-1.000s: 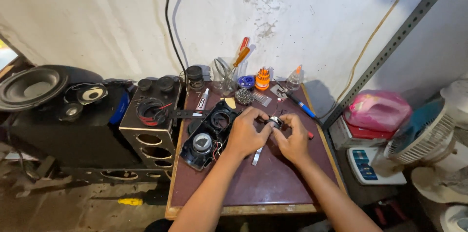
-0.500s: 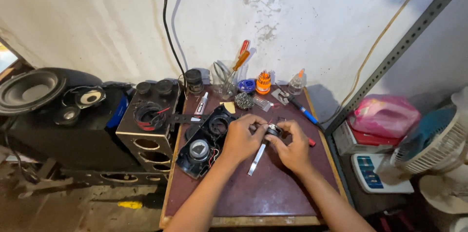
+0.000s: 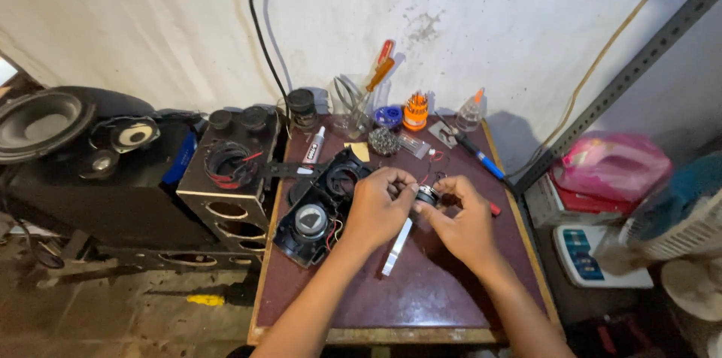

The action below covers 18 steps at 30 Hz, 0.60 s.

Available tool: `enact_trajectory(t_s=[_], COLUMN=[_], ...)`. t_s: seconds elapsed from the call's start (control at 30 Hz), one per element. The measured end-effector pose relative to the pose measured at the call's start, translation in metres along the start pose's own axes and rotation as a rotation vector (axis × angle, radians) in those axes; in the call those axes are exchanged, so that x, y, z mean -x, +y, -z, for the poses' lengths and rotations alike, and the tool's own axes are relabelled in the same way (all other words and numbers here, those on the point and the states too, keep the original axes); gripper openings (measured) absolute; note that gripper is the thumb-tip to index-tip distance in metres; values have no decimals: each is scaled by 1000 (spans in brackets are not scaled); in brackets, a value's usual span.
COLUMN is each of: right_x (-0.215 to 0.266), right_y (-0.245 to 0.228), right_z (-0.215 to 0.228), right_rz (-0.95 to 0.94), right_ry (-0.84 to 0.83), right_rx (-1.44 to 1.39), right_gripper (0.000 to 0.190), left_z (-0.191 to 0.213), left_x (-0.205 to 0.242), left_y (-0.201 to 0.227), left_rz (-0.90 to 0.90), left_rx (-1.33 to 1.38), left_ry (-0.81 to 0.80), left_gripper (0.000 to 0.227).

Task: The person works on a small electronic component, likely a speaker, at a cluttered workbench. They use a screwdriver to manipulate the device and handle various tools and parts, including a blue plastic piece and a soldering iron.

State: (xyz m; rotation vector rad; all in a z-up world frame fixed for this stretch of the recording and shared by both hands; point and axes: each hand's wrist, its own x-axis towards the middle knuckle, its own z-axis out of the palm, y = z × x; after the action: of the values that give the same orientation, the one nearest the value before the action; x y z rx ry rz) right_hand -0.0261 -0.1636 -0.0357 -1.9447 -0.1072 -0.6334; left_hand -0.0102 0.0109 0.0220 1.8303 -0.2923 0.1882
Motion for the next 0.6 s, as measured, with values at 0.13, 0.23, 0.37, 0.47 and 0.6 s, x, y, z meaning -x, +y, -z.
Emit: enact_trajectory(t_s=[0.13, 0.23, 0.37, 0.47, 0.6], right_x=[8, 12, 2, -2, -3], right_y=[7, 18, -8, -10, -21], right_z=[6, 10, 21, 25, 19], right_rz=[-104, -244, -167, 36, 347], right_ry=[-70, -244, -221, -45, 82], right_rx=[22, -73, 31, 222, 273], right_gripper=[44, 48, 39, 29, 13], left_z=[4, 8, 5, 5, 0], left_x=[3, 12, 8, 12, 13], left_y=[2, -3, -4, -3, -4], left_rz=[-29, -48, -97, -117, -182], left_rx=[-107, -204, -224, -248, -267], left_ry=[-122, -196, -195, -189, -165], left_gripper=[12, 13, 13, 12, 12])
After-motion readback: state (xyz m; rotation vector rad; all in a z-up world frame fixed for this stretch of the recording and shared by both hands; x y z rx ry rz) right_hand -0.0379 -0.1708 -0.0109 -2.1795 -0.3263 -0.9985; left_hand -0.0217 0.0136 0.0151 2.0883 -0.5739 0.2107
